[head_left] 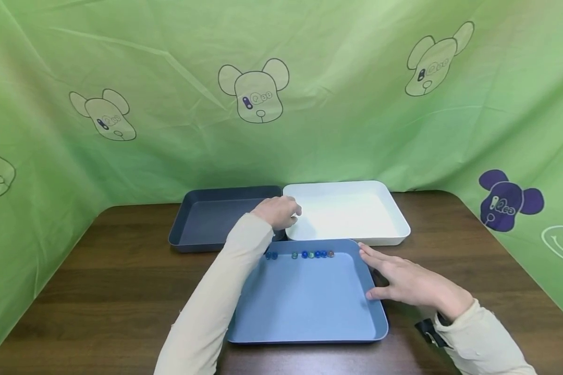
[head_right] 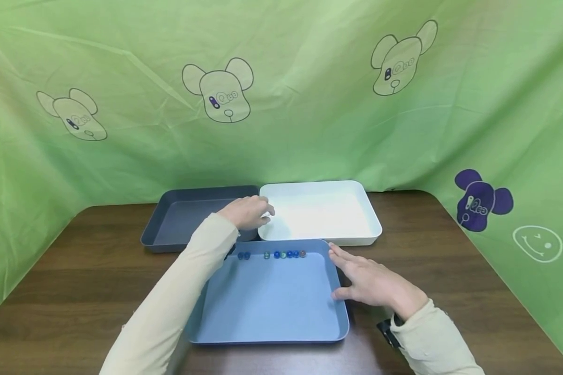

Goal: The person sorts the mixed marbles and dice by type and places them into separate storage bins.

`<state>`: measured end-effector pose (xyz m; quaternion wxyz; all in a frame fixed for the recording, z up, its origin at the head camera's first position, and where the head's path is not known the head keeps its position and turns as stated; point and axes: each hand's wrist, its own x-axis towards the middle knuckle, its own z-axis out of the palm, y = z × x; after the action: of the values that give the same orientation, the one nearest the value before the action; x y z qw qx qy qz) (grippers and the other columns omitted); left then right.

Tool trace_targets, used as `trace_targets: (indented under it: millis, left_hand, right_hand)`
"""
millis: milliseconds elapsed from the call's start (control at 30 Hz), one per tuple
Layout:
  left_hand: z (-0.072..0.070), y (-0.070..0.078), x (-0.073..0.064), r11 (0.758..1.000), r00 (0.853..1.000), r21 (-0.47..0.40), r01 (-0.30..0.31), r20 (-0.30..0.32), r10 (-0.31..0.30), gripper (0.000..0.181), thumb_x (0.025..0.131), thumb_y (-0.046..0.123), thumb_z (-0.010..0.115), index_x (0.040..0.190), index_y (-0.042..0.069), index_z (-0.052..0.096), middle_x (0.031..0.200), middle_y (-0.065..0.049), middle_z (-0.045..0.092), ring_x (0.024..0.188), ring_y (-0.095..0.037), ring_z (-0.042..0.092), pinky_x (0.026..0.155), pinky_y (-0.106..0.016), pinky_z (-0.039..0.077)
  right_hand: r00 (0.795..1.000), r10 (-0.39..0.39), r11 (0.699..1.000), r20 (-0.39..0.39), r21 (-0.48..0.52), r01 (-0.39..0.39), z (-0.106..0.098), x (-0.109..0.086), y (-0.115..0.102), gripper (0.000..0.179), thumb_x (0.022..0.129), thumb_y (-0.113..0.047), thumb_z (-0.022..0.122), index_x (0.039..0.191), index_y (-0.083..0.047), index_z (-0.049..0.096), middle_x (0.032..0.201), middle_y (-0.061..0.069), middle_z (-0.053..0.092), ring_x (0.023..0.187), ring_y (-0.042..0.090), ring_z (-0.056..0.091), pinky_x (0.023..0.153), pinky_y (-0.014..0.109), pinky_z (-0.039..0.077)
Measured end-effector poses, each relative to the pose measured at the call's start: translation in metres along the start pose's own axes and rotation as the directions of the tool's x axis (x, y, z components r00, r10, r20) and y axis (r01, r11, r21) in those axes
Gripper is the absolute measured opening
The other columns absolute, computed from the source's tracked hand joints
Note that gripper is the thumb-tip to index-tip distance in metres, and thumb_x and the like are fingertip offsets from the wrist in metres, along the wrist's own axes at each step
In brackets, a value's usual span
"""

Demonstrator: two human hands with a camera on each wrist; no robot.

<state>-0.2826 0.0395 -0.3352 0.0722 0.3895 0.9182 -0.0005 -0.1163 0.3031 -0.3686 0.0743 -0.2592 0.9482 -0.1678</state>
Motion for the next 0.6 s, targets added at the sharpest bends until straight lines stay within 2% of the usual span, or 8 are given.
trace_targets:
  millis: [167, 333, 400, 500, 600]
  left_hand:
    - [0.003, 0.001, 0.007, 0.997, 0.999, 0.063, 0.049, 0.018, -0.05, 0.032, 0.105, 0.013, 0.055, 0.134, 0.013, 0.068, 0.132, -0.007, 0.062, 0.122, -0.022, 0.058, 0.099, -0.039, 0.049]
    - [0.01, 0.002, 0.012, 0.983, 0.994, 0.151, 0.1, 0.022, -0.105, 0.029, 0.107, 0.017, 0.052, 0.129, 0.015, 0.07, 0.127, -0.005, 0.061, 0.115, -0.022, 0.056, 0.095, -0.039, 0.05]
    - [0.013, 0.003, 0.012, 0.977, 0.988, 0.164, 0.137, 0.044, -0.146, 0.031, 0.108, 0.021, 0.05, 0.133, 0.015, 0.067, 0.135, -0.004, 0.057, 0.122, -0.023, 0.052, 0.098, -0.041, 0.049]
    - [0.016, 0.003, 0.011, 0.97, 0.973, 0.148, 0.195, 0.092, -0.209, 0.04, 0.11, 0.03, 0.045, 0.145, 0.015, 0.057, 0.155, -0.003, 0.042, 0.139, -0.027, 0.039, 0.105, -0.046, 0.044]
    - [0.017, 0.002, 0.01, 0.969, 0.967, 0.114, 0.219, 0.106, -0.231, 0.047, 0.11, 0.034, 0.043, 0.153, 0.014, 0.047, 0.165, -0.002, 0.028, 0.148, -0.029, 0.028, 0.111, -0.049, 0.039]
  right_hand:
    - [1.0, 0.003, 1.0, 0.001, 0.001, -0.003, -0.001, -0.001, 0.0, 0.082, 0.091, -0.036, 0.076, 0.144, 0.017, 0.042, 0.156, 0.033, 0.03, 0.135, 0.053, 0.04, 0.102, 0.063, 0.039]
    - [1.0, 0.009, 1.0, -0.001, -0.002, -0.009, -0.001, -0.001, -0.001, 0.082, 0.09, -0.036, 0.076, 0.144, 0.017, 0.042, 0.157, 0.032, 0.03, 0.135, 0.053, 0.04, 0.102, 0.063, 0.039]
    - [1.0, 0.01, 1.0, 0.001, -0.002, -0.01, -0.001, -0.001, -0.002, 0.083, 0.091, -0.037, 0.076, 0.144, 0.017, 0.042, 0.157, 0.032, 0.03, 0.136, 0.053, 0.04, 0.102, 0.063, 0.039]
    - [1.0, 0.014, 1.0, 0.004, 0.0, -0.014, -0.001, -0.001, -0.002, 0.083, 0.091, -0.037, 0.075, 0.145, 0.016, 0.042, 0.157, 0.031, 0.03, 0.136, 0.053, 0.039, 0.103, 0.064, 0.038]
    - [1.0, 0.019, 1.0, 0.004, 0.002, -0.019, -0.002, -0.003, -0.002, 0.083, 0.091, -0.038, 0.075, 0.145, 0.016, 0.042, 0.157, 0.031, 0.03, 0.136, 0.053, 0.039, 0.103, 0.064, 0.038]
